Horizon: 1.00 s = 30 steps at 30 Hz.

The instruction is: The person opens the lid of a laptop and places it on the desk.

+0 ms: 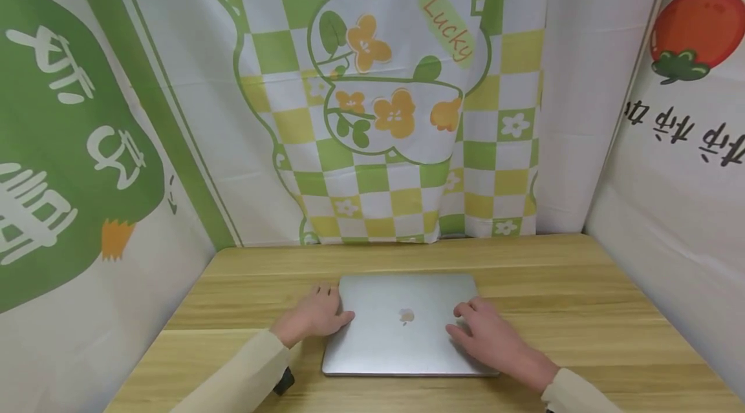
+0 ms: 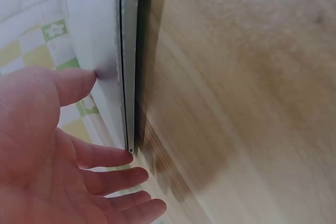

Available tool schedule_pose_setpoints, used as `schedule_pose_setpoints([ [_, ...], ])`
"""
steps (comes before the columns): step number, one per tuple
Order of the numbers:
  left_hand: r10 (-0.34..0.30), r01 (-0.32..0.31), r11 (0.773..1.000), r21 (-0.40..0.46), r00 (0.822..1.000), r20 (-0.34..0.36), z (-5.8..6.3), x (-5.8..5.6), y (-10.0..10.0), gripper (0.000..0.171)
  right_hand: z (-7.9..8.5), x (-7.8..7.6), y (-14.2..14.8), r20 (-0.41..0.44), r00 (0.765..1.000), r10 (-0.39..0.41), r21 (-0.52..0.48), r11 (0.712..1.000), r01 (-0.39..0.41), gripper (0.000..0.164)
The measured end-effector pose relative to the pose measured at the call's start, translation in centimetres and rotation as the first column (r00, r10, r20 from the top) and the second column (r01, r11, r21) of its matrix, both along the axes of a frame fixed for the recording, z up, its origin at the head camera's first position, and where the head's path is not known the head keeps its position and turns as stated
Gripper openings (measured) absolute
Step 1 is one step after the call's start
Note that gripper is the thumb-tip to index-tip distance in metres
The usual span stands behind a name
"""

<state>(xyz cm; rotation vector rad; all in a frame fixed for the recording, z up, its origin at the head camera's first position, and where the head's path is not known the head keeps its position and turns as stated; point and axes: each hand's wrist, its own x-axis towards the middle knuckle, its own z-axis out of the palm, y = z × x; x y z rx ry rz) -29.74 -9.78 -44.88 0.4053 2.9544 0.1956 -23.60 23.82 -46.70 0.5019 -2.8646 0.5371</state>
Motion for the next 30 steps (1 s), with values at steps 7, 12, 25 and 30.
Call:
schedule_pose_setpoints([
  [7, -0.057, 0.057, 0.998, -0.017, 0.998, 0.002, 0.5, 1.5, -0.3, 0.070, 0.2, 0.8, -1.0, -0.068, 0.992, 0.110, 0.040, 0.993, -0.108, 0.020],
  [12, -0.099, 0.099, 0.994, -0.054, 0.995, 0.003, 0.5, 2.7, -0.5, 0.075, 0.1, 1.3, -1.9, -0.133, 0.961, 0.243, 0.069, 0.970, -0.235, 0.017],
  [25, -0.177, 0.178, 0.984, -0.033, 0.984, 0.018, -0.1, 4.5, -1.6, 0.079, 0.4, 2.0, -3.4, -0.178, 0.887, 0.426, 0.261, 0.890, -0.375, 0.022],
  [30, -0.212, 0.212, 0.977, -0.027, 0.977, 0.008, -0.2, 5.4, -2.2, 0.083, 0.8, 2.4, -3.9, -0.182, 0.851, 0.493, 0.357, 0.839, -0.410, 0.030],
])
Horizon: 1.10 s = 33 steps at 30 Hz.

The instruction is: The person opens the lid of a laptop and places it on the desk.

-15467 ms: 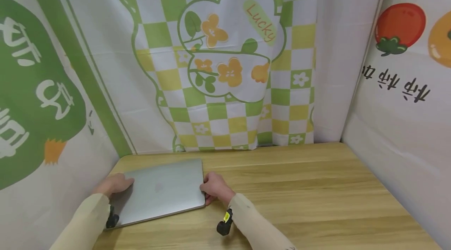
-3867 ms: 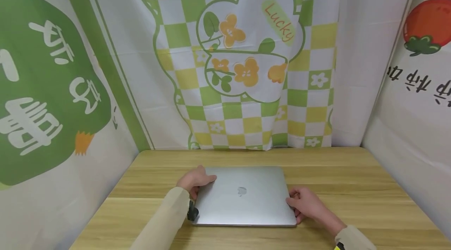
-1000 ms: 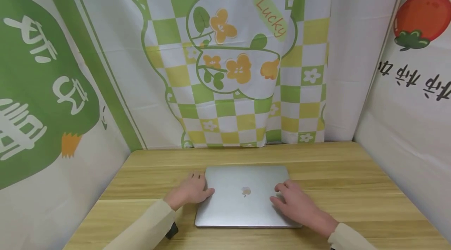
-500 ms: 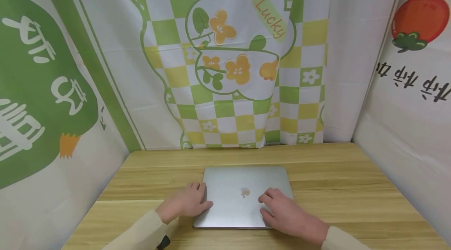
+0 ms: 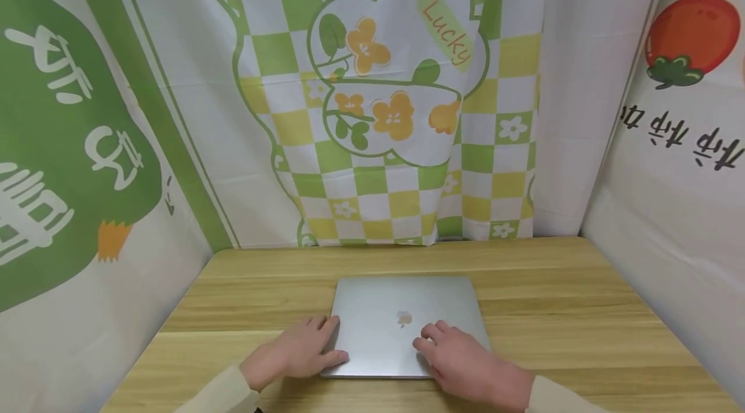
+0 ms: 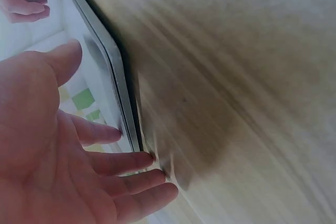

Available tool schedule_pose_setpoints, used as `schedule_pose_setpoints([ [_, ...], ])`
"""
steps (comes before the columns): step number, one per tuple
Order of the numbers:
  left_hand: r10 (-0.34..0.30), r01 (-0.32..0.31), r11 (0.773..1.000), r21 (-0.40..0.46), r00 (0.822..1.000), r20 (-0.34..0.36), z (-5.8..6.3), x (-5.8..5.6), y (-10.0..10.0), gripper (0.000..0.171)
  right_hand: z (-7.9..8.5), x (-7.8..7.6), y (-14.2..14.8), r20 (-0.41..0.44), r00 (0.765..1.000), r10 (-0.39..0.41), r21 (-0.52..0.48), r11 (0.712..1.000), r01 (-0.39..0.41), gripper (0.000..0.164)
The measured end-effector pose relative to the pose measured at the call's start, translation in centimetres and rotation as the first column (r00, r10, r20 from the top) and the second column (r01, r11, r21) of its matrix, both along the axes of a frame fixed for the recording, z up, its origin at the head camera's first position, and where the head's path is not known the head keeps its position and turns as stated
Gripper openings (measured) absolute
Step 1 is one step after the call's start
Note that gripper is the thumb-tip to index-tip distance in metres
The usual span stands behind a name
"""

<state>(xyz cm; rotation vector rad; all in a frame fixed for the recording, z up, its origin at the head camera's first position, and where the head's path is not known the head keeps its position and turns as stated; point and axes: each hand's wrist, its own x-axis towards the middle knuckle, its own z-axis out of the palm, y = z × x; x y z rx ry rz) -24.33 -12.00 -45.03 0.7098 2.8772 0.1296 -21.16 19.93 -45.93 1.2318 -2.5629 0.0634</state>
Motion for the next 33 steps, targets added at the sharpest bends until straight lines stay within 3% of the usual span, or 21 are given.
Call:
schedule_pose_setpoints([
  [3, -0.028, 0.028, 1.000, 0.015, 1.000, 0.011, 0.1, 0.4, -0.4, 0.086, 0.0, 0.3, -0.5, -0.082, 0.996, 0.039, 0.057, 0.998, -0.034, 0.036],
  [8, -0.049, 0.048, 0.999, 0.021, 0.998, 0.041, 0.3, 1.0, -0.7, 0.090, -0.3, 0.9, -1.1, -0.127, 0.987, 0.095, 0.128, 0.989, -0.078, 0.035],
  [13, -0.069, 0.069, 0.998, -0.003, 0.997, 0.046, 0.1, 1.3, -0.7, 0.094, -0.9, 1.3, -1.4, -0.147, 0.983, 0.110, 0.190, 0.978, -0.081, 0.078],
  [15, -0.069, 0.069, 0.998, 0.001, 0.996, 0.054, 0.0, 1.3, -0.8, 0.096, -1.2, 1.3, -1.4, -0.171, 0.977, 0.125, 0.219, 0.972, -0.085, 0.085],
  [21, -0.041, 0.040, 0.999, 0.019, 0.996, 0.081, -0.4, 1.4, -1.3, 0.105, -1.5, 1.3, -1.6, -0.269, 0.950, 0.161, 0.270, 0.959, -0.085, 0.083],
  [27, -0.018, 0.018, 1.000, -0.001, 0.996, 0.090, -1.0, 1.1, -1.7, 0.110, -1.8, 1.2, -1.8, -0.371, 0.912, 0.174, 0.258, 0.963, -0.078, 0.078],
  [33, -0.031, 0.032, 1.000, -0.001, 0.994, 0.102, -1.2, 0.5, -2.0, 0.114, -2.0, 1.0, -2.0, -0.386, 0.906, 0.173, 0.236, 0.968, -0.084, 0.072],
])
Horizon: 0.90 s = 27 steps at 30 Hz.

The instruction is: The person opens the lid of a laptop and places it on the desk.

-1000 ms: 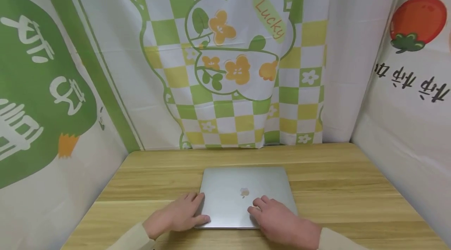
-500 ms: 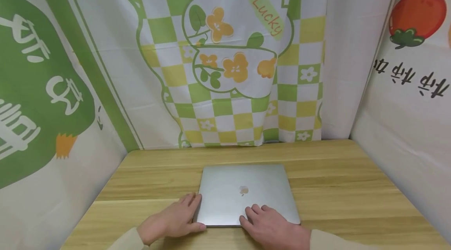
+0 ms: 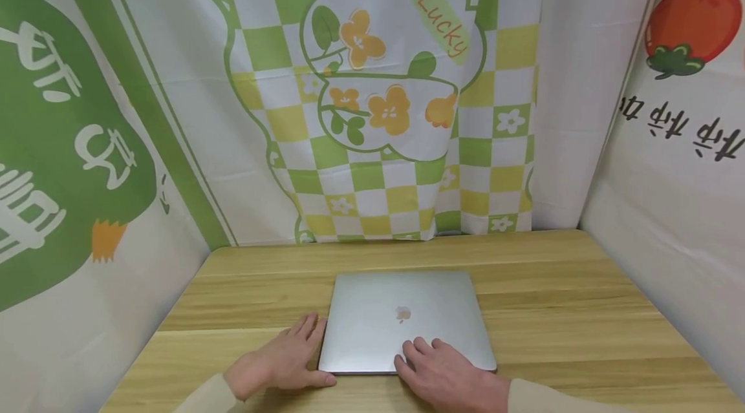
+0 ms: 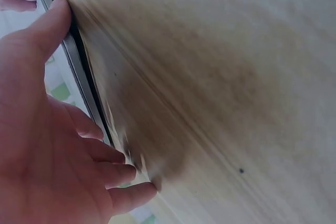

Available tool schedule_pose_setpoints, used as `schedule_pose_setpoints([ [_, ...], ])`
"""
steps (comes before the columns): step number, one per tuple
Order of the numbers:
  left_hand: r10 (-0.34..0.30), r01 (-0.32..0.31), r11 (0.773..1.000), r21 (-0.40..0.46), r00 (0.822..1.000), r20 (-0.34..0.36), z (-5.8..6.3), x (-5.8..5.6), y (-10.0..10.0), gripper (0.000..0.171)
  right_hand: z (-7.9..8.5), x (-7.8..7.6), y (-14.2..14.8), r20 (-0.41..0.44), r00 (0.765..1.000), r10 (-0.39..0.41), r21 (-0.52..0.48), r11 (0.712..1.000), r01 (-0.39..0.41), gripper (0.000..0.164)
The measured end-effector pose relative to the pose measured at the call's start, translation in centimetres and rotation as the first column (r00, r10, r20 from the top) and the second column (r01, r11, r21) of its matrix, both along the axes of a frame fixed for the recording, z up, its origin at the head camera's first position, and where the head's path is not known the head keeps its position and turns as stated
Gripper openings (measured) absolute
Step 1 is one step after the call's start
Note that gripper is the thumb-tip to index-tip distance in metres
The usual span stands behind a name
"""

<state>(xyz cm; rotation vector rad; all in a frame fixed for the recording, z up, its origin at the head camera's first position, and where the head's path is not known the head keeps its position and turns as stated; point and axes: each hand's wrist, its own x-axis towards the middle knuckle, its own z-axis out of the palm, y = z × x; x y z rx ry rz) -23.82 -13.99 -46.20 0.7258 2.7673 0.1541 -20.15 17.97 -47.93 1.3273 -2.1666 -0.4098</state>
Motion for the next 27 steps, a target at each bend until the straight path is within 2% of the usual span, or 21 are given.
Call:
schedule_pose_setpoints([
  [4, 0.000, 0.000, 1.000, -0.004, 0.999, 0.032, 0.1, -0.4, 0.0, 0.116, 0.0, 0.0, -0.2, 0.002, 1.000, 0.001, 0.012, 1.000, -0.001, 0.067],
  [6, -0.001, 0.001, 1.000, -0.007, 0.999, 0.040, 0.3, -0.5, 0.0, 0.117, 0.0, 0.1, -0.4, -0.005, 1.000, 0.006, 0.023, 1.000, -0.006, 0.056],
  [10, 0.001, 0.000, 1.000, -0.008, 0.999, 0.049, 0.5, -0.6, 0.1, 0.118, -0.1, 0.2, -0.9, -0.056, 0.998, 0.015, 0.031, 0.999, -0.013, 0.020],
  [13, 0.002, -0.001, 1.000, -0.007, 0.998, 0.061, 0.8, -0.6, 0.2, 0.117, -0.2, 0.3, -1.2, -0.096, 0.995, 0.011, 0.020, 1.000, -0.009, 0.013],
  [16, -0.005, 0.005, 1.000, -0.008, 0.998, 0.063, 1.0, -0.5, 0.2, 0.116, -0.2, 0.3, -1.5, -0.132, 0.991, 0.002, 0.013, 1.000, 0.000, 0.017],
  [20, -0.010, 0.011, 1.000, -0.013, 0.999, 0.051, 0.9, -0.6, 0.2, 0.117, -0.8, 0.4, -1.9, -0.195, 0.980, -0.023, 0.020, 0.999, 0.028, 0.038],
  [27, 0.009, -0.007, 1.000, -0.026, 0.998, 0.064, 0.8, -0.7, 0.5, 0.118, -0.9, 1.2, -2.5, -0.192, 0.975, -0.112, 0.073, 0.989, 0.128, 0.084],
])
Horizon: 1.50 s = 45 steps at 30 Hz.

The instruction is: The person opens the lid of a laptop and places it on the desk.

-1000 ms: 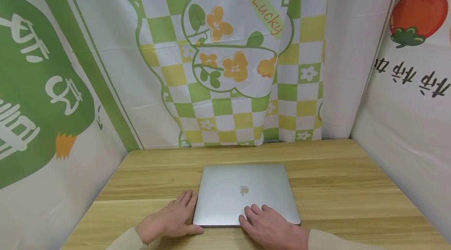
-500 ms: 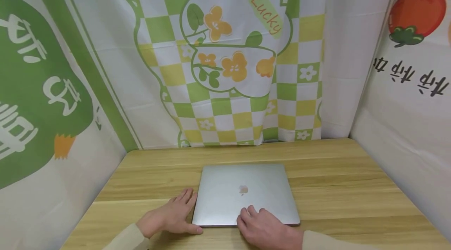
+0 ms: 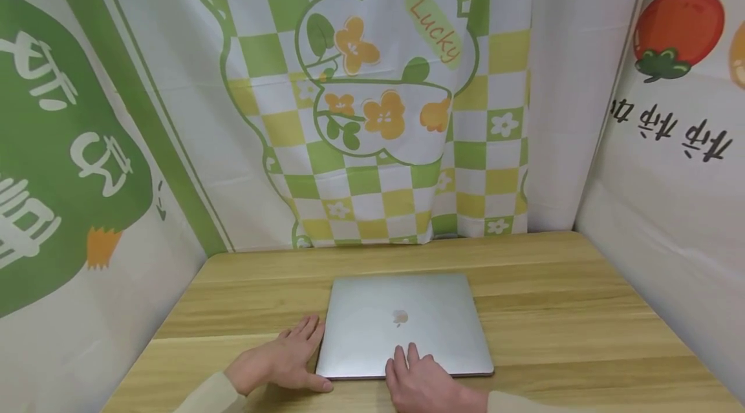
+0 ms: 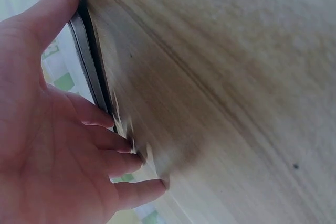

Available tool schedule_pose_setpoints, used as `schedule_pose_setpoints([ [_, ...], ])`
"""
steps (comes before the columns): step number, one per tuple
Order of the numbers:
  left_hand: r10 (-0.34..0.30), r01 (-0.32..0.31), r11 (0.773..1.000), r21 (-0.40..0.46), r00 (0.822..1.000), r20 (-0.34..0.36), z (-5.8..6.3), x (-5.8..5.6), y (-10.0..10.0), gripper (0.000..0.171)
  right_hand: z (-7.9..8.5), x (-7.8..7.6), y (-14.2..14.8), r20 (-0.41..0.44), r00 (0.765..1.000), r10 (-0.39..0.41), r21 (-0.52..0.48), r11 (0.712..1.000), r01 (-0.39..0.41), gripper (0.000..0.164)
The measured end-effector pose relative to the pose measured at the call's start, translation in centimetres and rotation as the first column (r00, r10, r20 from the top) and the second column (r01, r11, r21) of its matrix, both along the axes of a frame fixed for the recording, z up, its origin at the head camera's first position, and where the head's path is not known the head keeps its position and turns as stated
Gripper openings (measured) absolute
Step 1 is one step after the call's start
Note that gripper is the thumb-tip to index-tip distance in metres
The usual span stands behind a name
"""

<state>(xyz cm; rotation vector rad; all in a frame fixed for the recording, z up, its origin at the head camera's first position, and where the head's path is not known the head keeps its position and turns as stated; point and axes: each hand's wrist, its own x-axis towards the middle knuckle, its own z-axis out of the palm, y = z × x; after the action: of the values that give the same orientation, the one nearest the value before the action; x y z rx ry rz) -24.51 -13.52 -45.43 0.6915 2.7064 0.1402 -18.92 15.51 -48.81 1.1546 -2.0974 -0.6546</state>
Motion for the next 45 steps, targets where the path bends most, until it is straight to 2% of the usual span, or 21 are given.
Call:
schedule_pose_setpoints([
  [8, -0.006, 0.006, 1.000, 0.008, 1.000, 0.000, -0.1, 0.0, -0.1, 0.118, 0.1, 0.2, -0.5, -0.047, 0.999, -0.011, 0.020, 1.000, 0.012, 0.075],
  [20, -0.013, 0.014, 1.000, 0.015, 1.000, -0.013, -0.1, 0.1, -0.2, 0.119, 0.9, -0.2, -0.3, -0.016, 0.999, 0.050, 0.032, 0.998, -0.049, 0.054],
  [27, -0.025, 0.025, 1.000, -0.007, 1.000, -0.011, -0.2, 0.0, -0.4, 0.118, 1.1, -0.1, -0.2, 0.087, 0.996, 0.030, 0.061, 0.997, -0.035, 0.062],
  [36, -0.015, 0.015, 1.000, -0.019, 1.000, 0.013, -0.3, -0.1, -0.4, 0.117, 1.3, -0.2, -0.1, 0.144, 0.989, 0.037, 0.047, 0.998, -0.044, 0.065],
  [45, -0.010, 0.011, 1.000, -0.022, 1.000, 0.019, -0.3, -0.3, -0.5, 0.113, 1.5, -0.2, -0.1, 0.107, 0.993, 0.042, 0.052, 0.998, -0.048, 0.062],
])
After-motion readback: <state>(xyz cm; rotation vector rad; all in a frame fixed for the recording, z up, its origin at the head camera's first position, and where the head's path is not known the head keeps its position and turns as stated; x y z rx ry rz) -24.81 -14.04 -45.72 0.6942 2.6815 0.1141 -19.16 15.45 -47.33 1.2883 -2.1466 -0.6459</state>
